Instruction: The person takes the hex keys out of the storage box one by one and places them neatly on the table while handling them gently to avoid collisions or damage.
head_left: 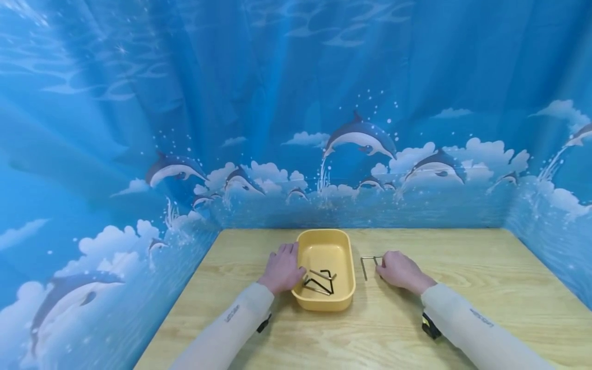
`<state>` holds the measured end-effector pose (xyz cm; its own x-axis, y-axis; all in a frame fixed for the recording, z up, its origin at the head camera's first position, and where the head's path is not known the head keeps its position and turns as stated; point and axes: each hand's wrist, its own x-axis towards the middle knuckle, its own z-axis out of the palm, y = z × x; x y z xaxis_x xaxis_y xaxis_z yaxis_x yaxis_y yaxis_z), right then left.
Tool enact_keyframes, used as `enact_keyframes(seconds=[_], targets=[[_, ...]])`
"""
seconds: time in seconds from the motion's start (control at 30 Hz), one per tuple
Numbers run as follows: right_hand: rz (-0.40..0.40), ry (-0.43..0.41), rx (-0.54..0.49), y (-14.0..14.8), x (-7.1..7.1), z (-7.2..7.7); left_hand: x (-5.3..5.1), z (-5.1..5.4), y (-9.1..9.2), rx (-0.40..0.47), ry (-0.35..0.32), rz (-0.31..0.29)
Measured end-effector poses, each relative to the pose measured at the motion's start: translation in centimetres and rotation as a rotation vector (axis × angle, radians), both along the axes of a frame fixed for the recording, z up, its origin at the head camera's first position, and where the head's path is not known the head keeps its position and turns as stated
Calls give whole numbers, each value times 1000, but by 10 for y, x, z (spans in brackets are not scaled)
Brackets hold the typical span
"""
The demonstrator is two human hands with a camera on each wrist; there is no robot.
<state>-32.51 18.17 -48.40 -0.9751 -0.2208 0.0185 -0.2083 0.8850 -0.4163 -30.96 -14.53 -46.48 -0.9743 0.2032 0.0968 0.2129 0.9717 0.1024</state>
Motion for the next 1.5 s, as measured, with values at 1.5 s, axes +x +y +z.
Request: enact_keyframes(seconds=[1.5], targets=[[384,-370,549,-170,-31,80,-2,-1,-3,-32,15,-45]])
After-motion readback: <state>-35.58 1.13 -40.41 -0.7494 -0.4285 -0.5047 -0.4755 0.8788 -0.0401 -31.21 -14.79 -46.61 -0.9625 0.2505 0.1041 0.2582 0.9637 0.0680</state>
